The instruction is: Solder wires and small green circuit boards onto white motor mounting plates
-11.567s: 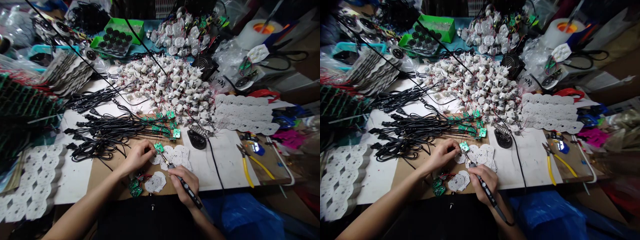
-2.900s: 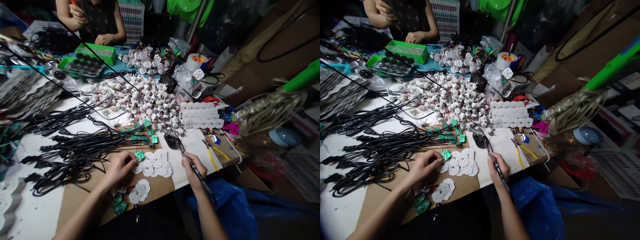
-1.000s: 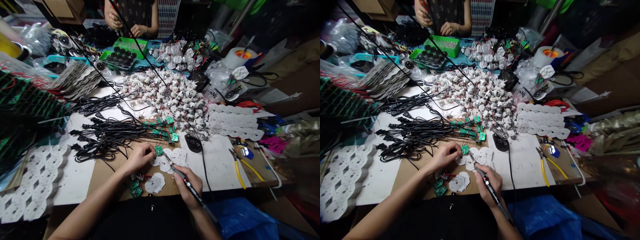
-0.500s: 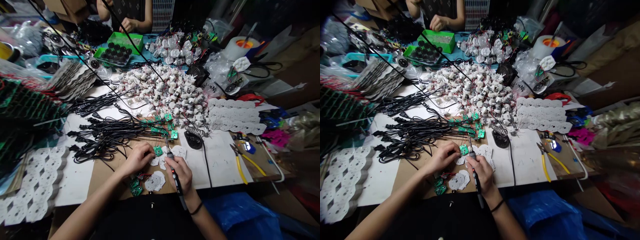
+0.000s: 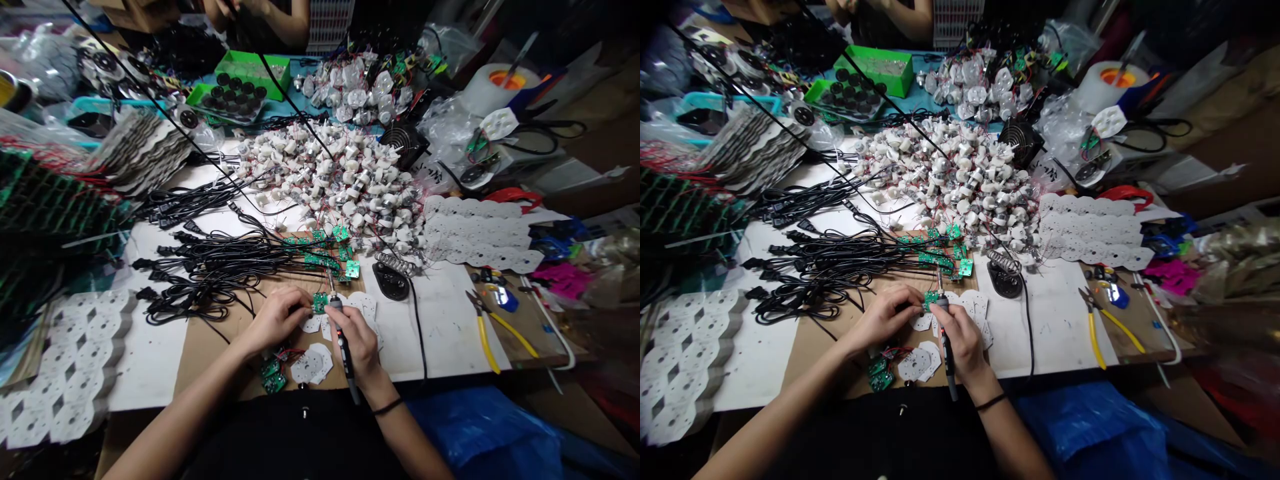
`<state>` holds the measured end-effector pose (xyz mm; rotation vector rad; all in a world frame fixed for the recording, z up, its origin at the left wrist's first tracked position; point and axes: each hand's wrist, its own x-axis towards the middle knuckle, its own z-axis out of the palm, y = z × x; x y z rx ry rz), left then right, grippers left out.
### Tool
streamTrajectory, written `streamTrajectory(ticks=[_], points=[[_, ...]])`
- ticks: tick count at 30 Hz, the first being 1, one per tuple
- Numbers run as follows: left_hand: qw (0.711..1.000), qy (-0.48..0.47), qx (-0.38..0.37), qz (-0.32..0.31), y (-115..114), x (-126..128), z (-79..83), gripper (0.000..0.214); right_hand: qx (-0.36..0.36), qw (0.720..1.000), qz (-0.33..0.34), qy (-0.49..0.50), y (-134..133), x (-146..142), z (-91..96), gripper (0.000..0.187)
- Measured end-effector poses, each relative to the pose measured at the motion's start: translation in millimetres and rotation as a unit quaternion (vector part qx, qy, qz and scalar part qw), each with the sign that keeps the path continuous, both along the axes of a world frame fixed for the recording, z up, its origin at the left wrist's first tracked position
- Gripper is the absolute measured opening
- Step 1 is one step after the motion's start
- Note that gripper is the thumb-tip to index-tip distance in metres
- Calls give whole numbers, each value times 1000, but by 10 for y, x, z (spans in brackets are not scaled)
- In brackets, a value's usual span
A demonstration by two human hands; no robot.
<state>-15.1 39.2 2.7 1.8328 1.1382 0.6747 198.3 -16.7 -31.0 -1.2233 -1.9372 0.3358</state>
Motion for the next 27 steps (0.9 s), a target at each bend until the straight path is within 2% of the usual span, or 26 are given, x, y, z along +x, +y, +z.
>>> streamTrajectory(ticks=[14,21,27], points=[[1000,-2,-13,14,-5,7,-21,12,-1,1000,8,7,25,-21,16,55],[997,-51,-53,21,1,-29,-5,16,-3,999,-34,1,85,-108,90,45],[992,-107,-70,20,2,-89,-20,18,10,998,-44,43,131,-201,192,43]])
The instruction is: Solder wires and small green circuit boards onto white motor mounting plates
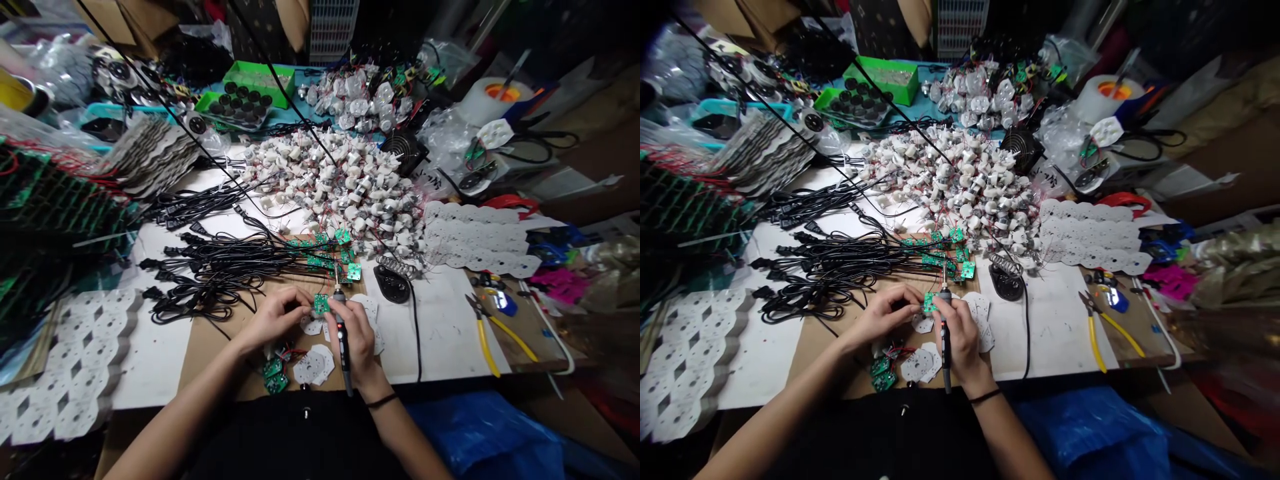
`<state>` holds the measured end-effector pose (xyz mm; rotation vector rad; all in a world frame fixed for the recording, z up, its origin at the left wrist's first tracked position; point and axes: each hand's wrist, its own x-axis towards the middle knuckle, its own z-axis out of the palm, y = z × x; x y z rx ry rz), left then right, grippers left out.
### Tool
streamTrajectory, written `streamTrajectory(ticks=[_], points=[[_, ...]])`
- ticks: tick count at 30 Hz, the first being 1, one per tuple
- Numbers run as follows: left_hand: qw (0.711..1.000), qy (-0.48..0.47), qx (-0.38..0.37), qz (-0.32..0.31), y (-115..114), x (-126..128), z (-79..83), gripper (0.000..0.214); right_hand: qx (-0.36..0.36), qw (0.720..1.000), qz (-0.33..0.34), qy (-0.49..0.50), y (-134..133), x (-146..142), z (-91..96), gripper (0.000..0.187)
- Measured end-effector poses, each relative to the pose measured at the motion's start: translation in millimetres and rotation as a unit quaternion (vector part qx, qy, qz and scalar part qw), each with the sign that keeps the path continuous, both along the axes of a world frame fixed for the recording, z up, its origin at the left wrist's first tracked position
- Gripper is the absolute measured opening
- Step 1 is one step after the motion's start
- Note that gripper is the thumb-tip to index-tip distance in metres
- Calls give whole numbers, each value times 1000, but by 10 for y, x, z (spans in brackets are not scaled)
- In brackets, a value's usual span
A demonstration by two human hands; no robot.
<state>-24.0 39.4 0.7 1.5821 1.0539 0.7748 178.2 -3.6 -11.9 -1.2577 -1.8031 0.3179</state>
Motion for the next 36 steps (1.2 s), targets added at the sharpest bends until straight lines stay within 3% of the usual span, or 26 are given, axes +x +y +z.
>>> streamTrajectory(ticks=[8,23,28,36], points=[[999,15,-45,17,35,-9,35,18,-20,998,-11,64,86,-55,99,36],[979,1,-192,70,72,29,58,15,-28,996,-43,77,88,-162,-43,32],[975,-7,-220,40,110,23,81,16,-42,993,-45,96,75,-190,-36,31],[985,-60,-153,46,158,-15,227,10,-30,987,-61,148,88,-216,-6,32]])
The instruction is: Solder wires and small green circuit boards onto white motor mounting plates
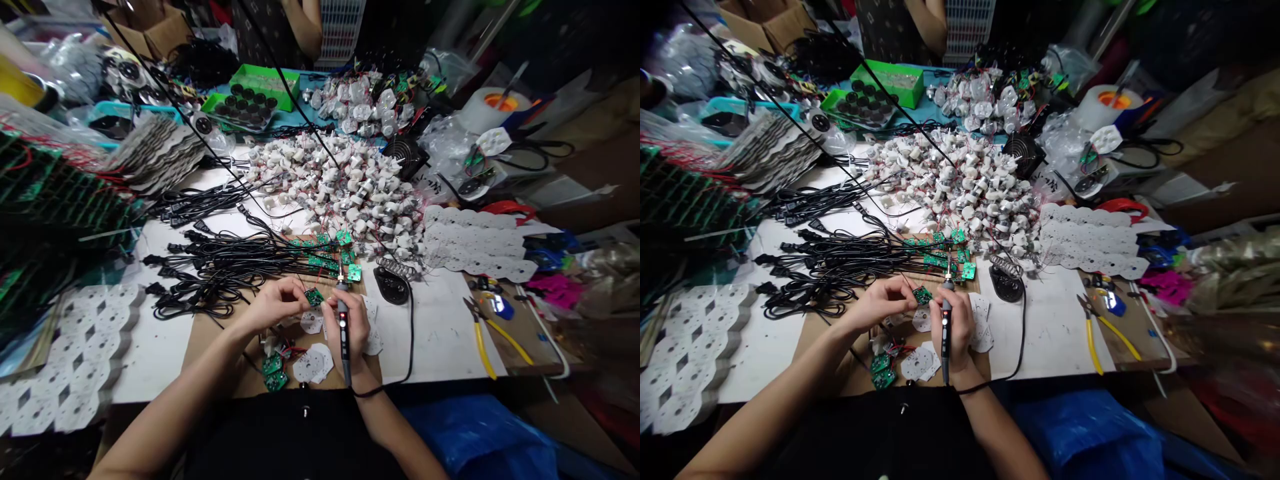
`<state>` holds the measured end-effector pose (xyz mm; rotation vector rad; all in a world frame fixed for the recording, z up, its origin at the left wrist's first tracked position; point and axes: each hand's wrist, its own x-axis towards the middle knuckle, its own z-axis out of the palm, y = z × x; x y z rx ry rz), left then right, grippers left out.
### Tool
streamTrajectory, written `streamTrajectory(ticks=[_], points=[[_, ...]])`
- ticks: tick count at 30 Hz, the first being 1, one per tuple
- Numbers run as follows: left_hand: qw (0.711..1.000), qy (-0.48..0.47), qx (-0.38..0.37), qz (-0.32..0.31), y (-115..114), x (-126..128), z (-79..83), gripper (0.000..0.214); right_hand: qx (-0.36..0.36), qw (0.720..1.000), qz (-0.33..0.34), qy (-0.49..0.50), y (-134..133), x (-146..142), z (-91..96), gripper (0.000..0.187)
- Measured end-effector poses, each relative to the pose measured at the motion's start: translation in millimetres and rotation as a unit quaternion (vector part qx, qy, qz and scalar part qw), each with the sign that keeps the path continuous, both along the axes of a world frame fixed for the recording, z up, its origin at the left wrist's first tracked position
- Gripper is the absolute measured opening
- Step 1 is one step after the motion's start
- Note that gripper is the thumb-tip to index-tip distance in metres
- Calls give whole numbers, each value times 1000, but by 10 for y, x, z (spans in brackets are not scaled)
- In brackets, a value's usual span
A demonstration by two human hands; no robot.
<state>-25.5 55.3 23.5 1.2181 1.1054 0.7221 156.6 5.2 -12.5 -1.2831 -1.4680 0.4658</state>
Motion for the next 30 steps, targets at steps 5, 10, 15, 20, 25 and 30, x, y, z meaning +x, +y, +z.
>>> streamTrajectory(ticks=[5,10,15,20,25,30], points=[[1000,-5,1,20,-34,-11,23,10,-7,1000,-4,16,24,-60,21,32],[997,-27,-67,15,-82,-11,12,15,-7,1000,-1,15,27,-99,81,29],[996,-24,-83,23,-96,-3,39,17,-19,1000,0,10,32,-103,106,26],[995,-19,-92,25,-89,16,75,17,-34,999,6,13,62,-65,95,23],[995,-8,-93,25,-99,28,91,17,-45,998,20,26,62,-50,88,25],[997,22,-34,69,-136,61,106,18,-49,998,-4,48,37,-125,79,24]])
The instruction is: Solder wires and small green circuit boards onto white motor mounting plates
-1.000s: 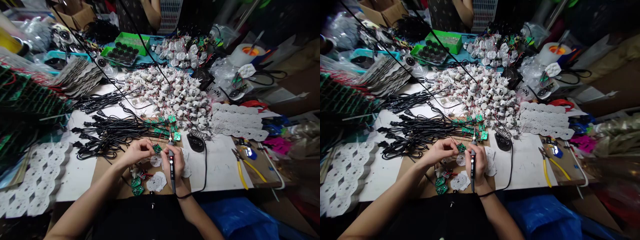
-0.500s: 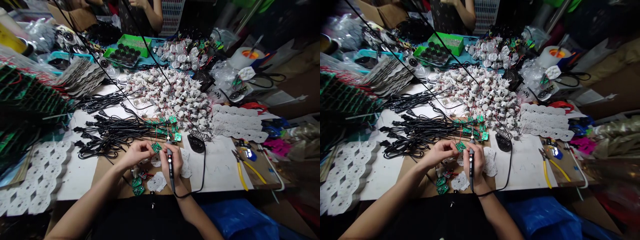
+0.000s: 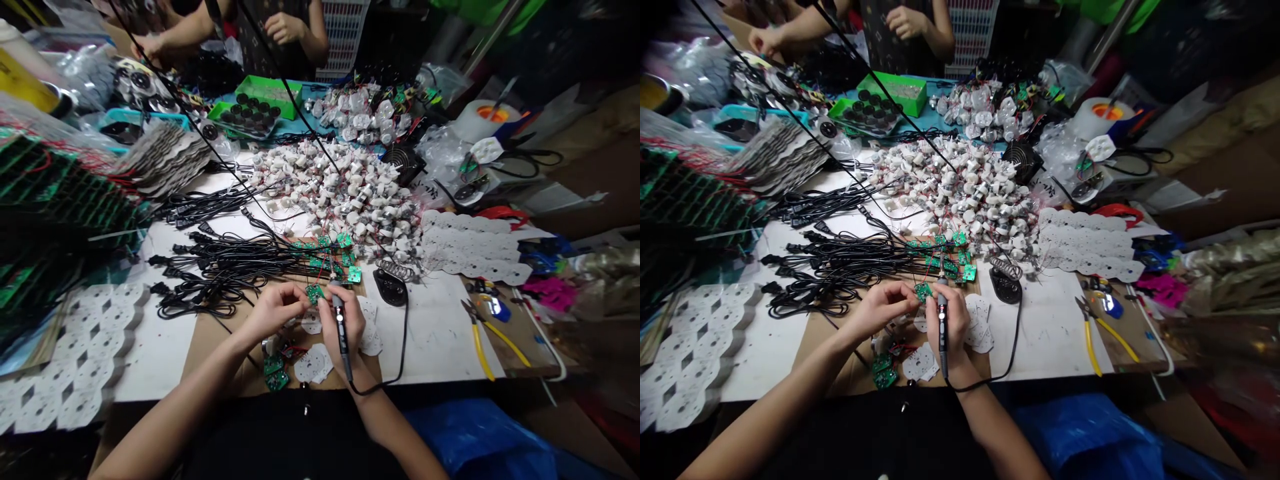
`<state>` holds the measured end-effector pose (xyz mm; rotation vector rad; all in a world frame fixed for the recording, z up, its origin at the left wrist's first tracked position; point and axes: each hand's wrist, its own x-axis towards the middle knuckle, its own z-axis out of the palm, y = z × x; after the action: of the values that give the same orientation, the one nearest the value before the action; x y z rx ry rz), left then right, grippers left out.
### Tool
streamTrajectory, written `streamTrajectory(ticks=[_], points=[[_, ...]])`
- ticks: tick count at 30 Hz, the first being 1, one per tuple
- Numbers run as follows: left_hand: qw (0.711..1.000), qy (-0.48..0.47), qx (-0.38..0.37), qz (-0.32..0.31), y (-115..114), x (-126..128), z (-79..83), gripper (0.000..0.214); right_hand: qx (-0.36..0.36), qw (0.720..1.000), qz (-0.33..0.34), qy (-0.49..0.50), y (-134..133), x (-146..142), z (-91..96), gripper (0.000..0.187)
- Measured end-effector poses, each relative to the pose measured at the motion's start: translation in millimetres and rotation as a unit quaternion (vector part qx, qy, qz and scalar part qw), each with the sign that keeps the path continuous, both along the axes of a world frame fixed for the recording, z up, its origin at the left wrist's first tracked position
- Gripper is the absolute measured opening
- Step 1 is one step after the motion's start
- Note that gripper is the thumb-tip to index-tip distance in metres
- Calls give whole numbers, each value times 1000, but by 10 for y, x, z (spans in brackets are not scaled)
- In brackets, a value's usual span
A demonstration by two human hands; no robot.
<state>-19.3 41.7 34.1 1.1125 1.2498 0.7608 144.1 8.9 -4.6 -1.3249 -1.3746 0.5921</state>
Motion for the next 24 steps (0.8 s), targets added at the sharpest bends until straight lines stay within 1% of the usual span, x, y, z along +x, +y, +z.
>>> streamTrajectory(ticks=[2,4,7,10,13,17,24], points=[[1000,5,4,10,-9,-1,6,19,-14,1000,-5,24,-5,-51,-8,23],[1000,6,-11,10,-10,-14,19,19,-39,997,-3,72,-7,-99,-16,23],[999,1,-38,5,-1,-37,43,18,-86,985,5,150,-7,-145,-19,25],[999,-4,-50,16,3,-47,51,16,-108,975,15,191,-7,-163,-1,26],[998,0,-49,26,-6,-45,32,16,-110,972,23,208,-11,-175,38,25],[998,8,-42,36,-17,-39,-7,14,-113,972,24,204,-17,-193,81,23],[998,18,-42,46,-9,-25,-16,13,-116,970,31,209,-17,-182,72,25]])
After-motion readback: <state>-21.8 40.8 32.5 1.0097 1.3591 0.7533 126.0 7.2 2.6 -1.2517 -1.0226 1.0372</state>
